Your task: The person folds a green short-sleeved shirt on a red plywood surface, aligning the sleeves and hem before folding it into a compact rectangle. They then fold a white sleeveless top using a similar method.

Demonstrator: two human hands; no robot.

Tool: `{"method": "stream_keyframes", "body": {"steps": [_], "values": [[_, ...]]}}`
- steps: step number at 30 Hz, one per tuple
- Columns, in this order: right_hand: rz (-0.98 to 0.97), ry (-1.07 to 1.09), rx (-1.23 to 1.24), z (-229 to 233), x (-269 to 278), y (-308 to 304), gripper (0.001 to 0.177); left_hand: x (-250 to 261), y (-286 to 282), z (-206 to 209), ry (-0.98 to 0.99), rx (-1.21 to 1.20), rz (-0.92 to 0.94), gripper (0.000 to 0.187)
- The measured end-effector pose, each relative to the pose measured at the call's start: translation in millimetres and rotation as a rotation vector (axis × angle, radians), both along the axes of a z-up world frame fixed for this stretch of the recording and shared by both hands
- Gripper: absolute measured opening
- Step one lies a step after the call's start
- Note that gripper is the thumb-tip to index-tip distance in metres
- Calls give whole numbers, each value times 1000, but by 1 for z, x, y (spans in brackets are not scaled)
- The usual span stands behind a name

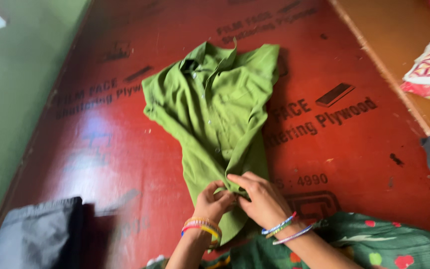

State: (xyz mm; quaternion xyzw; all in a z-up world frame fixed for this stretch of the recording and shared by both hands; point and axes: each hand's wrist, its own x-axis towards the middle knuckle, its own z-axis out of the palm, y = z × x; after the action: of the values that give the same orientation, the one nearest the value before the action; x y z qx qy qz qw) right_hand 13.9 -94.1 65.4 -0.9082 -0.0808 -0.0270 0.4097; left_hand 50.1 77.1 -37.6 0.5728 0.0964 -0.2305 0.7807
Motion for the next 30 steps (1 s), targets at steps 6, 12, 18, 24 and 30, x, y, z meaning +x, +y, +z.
{"method": "stream_keyframes", "body": {"steps": [6, 12, 18, 24, 30], "values": [[-71, -16, 10, 3, 4, -12, 48, -7, -27, 66, -411, 879, -31, 39], [-119, 44, -55, 8, 10, -33, 40, 11, -37, 121, -955, 1148, -88, 59], [-32, 157, -99, 20, 15, -53, 37, 48, -42, 111, -1212, 1250, -187, 36], [79, 290, -152, 28, 23, -89, 32, 86, -46, 91, -1218, 1374, -486, 36], [28, 284, -162, 25, 21, -163, 32, 109, -40, 73, -1115, 1540, -537, 33]]}}
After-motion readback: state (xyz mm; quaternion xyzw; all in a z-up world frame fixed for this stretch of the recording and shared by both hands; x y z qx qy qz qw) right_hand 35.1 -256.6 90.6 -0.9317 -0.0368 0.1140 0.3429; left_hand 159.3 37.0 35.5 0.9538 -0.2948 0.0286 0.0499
